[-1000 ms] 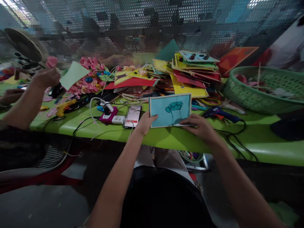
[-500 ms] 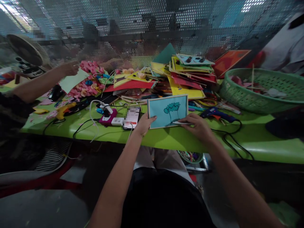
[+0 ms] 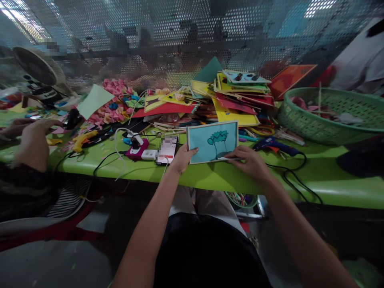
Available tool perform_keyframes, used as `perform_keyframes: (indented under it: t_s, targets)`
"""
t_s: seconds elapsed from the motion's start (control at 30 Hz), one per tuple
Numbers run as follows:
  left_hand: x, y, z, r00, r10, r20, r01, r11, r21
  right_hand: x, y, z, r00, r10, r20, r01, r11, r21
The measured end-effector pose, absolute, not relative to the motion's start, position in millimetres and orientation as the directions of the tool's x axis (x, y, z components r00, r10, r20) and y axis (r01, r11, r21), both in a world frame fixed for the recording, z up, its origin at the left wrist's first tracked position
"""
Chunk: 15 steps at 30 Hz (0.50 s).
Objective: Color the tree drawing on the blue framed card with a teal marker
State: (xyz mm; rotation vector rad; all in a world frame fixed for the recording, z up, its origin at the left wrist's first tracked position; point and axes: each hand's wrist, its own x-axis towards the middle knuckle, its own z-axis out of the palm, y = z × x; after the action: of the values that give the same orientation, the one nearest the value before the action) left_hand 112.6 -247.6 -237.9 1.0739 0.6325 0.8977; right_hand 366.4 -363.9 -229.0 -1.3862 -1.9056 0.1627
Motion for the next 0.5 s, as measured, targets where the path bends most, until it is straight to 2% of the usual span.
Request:
perform_keyframes:
  t_s: [0.27,0.5]
  targets:
    - [113.7,-250.9,-235.2,0.516,0.856,-0.032,-0.32,0.228,0.92,366.0,-362.4,-219.7,-0.07,0.843,0.534,0.799,0.368,-0.476]
    - [114.2,-257.1,-239.2,0.452,0.889,-0.076,-0.281,0.223,0.933,378.5,-372.1,-209.7,-0.06,0.891,0.451,0.84,0.289,-0.459]
